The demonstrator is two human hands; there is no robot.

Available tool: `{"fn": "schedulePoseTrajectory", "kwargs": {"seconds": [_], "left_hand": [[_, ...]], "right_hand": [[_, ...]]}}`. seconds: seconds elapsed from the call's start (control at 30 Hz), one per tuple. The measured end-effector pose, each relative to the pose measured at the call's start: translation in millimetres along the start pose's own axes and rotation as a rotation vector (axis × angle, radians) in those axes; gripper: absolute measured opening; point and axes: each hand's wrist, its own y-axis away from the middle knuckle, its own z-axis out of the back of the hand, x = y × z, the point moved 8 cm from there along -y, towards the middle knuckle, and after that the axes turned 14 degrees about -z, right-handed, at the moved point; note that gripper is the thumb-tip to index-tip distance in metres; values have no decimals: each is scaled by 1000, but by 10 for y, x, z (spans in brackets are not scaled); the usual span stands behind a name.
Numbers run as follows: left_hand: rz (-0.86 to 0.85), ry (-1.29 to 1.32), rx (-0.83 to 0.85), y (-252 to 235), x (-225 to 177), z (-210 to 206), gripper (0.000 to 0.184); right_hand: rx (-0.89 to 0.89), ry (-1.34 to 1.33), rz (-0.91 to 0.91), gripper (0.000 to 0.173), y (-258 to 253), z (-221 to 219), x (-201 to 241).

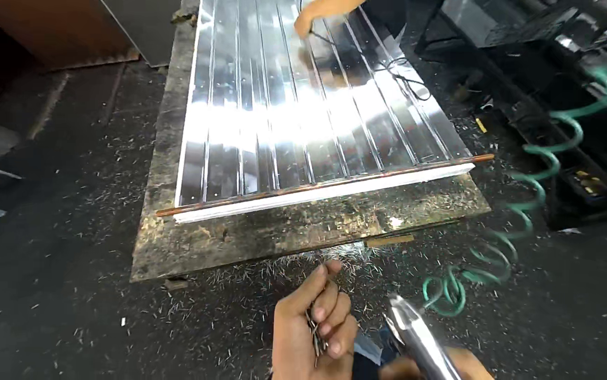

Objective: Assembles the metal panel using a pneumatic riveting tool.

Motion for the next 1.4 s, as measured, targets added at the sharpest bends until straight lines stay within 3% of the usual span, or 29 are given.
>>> {"fn": "schedulePoseTrajectory", "kwargs": {"seconds": [0.33,0.63,0.83,0.97,1.07,1.13,1.27,1.4], "left_hand": [[-224,-110,37,18,413,-29,31],[-288,-206,84,-15,769,-102,30],[-150,-100,5,-164,849,-47,33],[-22,22,39,-343,735,-3,27],[26,-143,112,-514,458,16,23],[-13,-215,128,-618,230,46,23],[-130,-85,17,-900,-126,94,27],[-136,-54,-59,-1181,-450,11,32]], "right_hand": [[-94,24,-35,35,-86,139,-221],[-124,-22,-5,31,-172,445,-286],[-175,9,-47,27,-276,523,-299],[-131,-20,-46,26,-431,423,-327],[-132,18,-59,26,-605,359,-294],[-101,64,-67,27,-766,278,-286],[24,136,-95,30,-1109,-152,-232],[-55,214,-65,30,-1431,-665,-117]]}}
